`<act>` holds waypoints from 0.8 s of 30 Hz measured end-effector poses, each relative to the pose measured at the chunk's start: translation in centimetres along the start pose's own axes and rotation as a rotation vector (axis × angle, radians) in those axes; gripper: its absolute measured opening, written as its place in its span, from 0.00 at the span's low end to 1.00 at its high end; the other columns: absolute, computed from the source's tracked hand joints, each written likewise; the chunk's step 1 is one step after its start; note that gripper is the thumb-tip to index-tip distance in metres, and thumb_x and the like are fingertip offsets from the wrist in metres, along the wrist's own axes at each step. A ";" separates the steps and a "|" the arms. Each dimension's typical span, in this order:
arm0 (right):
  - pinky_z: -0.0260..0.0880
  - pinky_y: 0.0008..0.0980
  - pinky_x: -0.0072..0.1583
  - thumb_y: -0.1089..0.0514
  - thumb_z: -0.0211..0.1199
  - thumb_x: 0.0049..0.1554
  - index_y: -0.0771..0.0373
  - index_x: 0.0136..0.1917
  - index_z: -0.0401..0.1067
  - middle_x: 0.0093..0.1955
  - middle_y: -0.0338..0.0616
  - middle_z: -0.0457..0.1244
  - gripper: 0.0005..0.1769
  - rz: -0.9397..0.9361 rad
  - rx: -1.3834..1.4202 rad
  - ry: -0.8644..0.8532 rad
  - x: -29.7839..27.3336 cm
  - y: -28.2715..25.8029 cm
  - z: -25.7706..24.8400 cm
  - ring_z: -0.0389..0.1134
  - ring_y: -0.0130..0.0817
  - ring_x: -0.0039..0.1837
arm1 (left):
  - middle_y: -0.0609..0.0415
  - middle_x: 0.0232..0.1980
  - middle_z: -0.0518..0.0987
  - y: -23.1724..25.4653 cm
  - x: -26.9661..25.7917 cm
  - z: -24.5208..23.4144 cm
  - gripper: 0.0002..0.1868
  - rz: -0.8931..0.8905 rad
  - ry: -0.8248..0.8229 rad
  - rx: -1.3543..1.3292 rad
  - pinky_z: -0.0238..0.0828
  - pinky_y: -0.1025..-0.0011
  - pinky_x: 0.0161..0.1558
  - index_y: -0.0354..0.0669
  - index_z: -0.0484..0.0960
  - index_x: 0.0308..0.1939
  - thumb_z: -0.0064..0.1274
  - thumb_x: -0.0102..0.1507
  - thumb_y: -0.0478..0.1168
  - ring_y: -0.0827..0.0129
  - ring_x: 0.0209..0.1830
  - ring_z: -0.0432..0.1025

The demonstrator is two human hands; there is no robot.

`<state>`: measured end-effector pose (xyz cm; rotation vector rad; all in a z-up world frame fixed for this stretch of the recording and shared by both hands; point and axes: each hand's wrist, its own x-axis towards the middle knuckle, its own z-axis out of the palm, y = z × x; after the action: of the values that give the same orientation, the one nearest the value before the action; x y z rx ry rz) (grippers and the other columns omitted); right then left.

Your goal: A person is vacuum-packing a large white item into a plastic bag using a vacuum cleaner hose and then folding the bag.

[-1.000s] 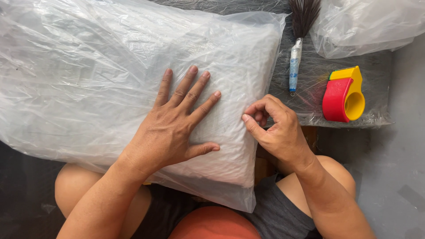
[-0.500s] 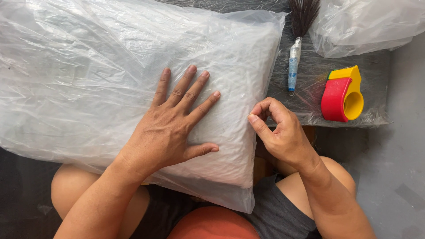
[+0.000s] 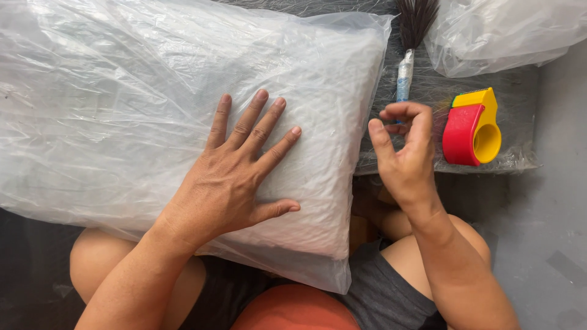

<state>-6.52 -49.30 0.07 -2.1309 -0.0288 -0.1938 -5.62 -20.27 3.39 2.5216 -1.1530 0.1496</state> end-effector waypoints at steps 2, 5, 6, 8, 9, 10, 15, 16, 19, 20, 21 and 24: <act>0.70 0.32 0.61 0.51 0.62 0.64 0.63 0.66 0.55 0.64 0.51 0.58 0.26 0.059 0.007 0.051 0.8 2.1 0.0 0.65 0.38 0.66 | 0.32 0.80 0.54 0.1 0.0 -0.1 0.50 0.005 0.000 0.000 0.35 0.34 0.77 0.41 0.63 0.76 0.53 0.63 0.72 0.37 0.82 0.44; 0.68 0.33 0.66 0.35 0.63 0.56 0.59 0.80 0.40 0.75 0.61 0.54 0.52 0.377 0.227 -0.037 2.0 4.1 0.6 0.65 0.37 0.70 | 0.32 0.81 0.53 0.2 -0.1 -0.2 0.50 0.014 0.001 -0.004 0.32 0.33 0.77 0.40 0.62 0.77 0.54 0.64 0.71 0.37 0.82 0.43; 0.65 0.33 0.68 0.34 0.63 0.54 0.59 0.81 0.35 0.76 0.61 0.55 0.58 0.448 0.253 -0.096 2.2 3.5 1.1 0.65 0.37 0.71 | 0.32 0.82 0.49 0.3 -0.1 -0.2 0.52 0.018 -0.013 0.021 0.31 0.33 0.78 0.43 0.56 0.79 0.57 0.65 0.72 0.37 0.83 0.42; 0.63 0.33 0.70 0.33 0.64 0.51 0.59 0.83 0.30 0.77 0.60 0.55 0.63 0.519 0.281 -0.155 2.6 2.1 1.7 0.66 0.37 0.72 | 0.33 0.83 0.46 0.5 -0.2 -0.6 0.55 0.021 -0.028 0.048 0.30 0.32 0.79 0.46 0.50 0.81 0.59 0.66 0.72 0.37 0.84 0.40; 0.65 0.30 0.67 0.30 0.63 0.49 0.60 0.83 0.34 0.72 0.53 0.60 0.64 0.538 0.203 -0.128 2.8 1.2 1.9 0.68 0.33 0.68 | 0.33 0.83 0.47 0.7 -0.2 -0.9 0.51 0.049 -0.016 0.060 0.33 0.33 0.79 0.47 0.51 0.81 0.61 0.68 0.68 0.38 0.84 0.42; 0.68 0.27 0.63 0.28 0.63 0.46 0.60 0.83 0.38 0.66 0.45 0.64 0.65 0.557 0.125 -0.102 3.0 0.3 2.1 0.70 0.29 0.64 | 0.33 0.82 0.48 0.8 -0.2 -1.1 0.48 0.077 -0.003 0.072 0.35 0.35 0.80 0.48 0.52 0.80 0.62 0.70 0.64 0.39 0.84 0.44; 0.66 0.28 0.62 0.23 0.60 0.44 0.57 0.79 0.45 0.58 0.42 0.64 0.62 0.496 -0.002 -0.058 2.8 -2.5 1.7 0.69 0.29 0.59 | 0.35 0.78 0.62 1.4 -0.2 -0.7 0.42 0.047 0.132 -0.032 0.44 0.37 0.78 0.44 0.64 0.74 0.54 0.68 0.68 0.41 0.80 0.57; 0.67 0.29 0.60 0.22 0.59 0.44 0.57 0.78 0.47 0.56 0.42 0.64 0.61 0.447 -0.036 -0.041 2.6 -3.0 1.7 0.70 0.29 0.58 | 0.34 0.75 0.67 1.6 -0.2 -0.6 0.41 0.028 0.200 -0.031 0.48 0.36 0.76 0.41 0.69 0.71 0.55 0.68 0.69 0.41 0.78 0.62; 0.72 0.31 0.63 0.22 0.60 0.46 0.61 0.75 0.45 0.67 0.53 0.65 0.59 0.364 0.063 -0.029 3.0 -4.2 1.7 0.70 0.36 0.66 | 0.35 0.77 0.62 2.1 -0.2 -1.8 0.40 -0.011 0.246 -0.015 0.44 0.30 0.78 0.47 0.67 0.72 0.60 0.69 0.68 0.39 0.80 0.57; 0.72 0.31 0.63 0.22 0.60 0.46 0.61 0.75 0.45 0.67 0.53 0.65 0.59 0.359 0.075 -0.034 3.3 -4.9 1.7 0.70 0.36 0.66 | 0.35 0.77 0.62 2.8 0.0 -2.4 0.40 -0.015 0.241 -0.004 0.44 0.30 0.78 0.47 0.67 0.72 0.60 0.69 0.68 0.39 0.80 0.57; 0.70 0.31 0.63 0.21 0.60 0.46 0.62 0.75 0.46 0.66 0.51 0.66 0.59 0.346 0.068 -0.021 3.5 -5.4 1.7 0.70 0.35 0.66 | 0.38 0.69 0.67 3.4 0.1 -2.7 0.37 -0.047 0.333 0.006 0.52 0.36 0.74 0.44 0.71 0.66 0.58 0.67 0.68 0.43 0.71 0.64; 0.69 0.31 0.65 0.21 0.60 0.48 0.63 0.73 0.46 0.68 0.51 0.64 0.58 0.282 0.085 0.009 4.1 -6.3 2.0 0.67 0.35 0.68 | 0.44 0.55 0.72 4.8 0.3 -3.3 0.36 -0.125 0.449 0.065 0.61 0.46 0.66 0.42 0.76 0.55 0.57 0.64 0.70 0.51 0.55 0.69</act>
<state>-2.87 -44.46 4.92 -2.0231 0.2628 -0.0352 -8.82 -22.10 7.86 2.4277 -0.8191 0.6885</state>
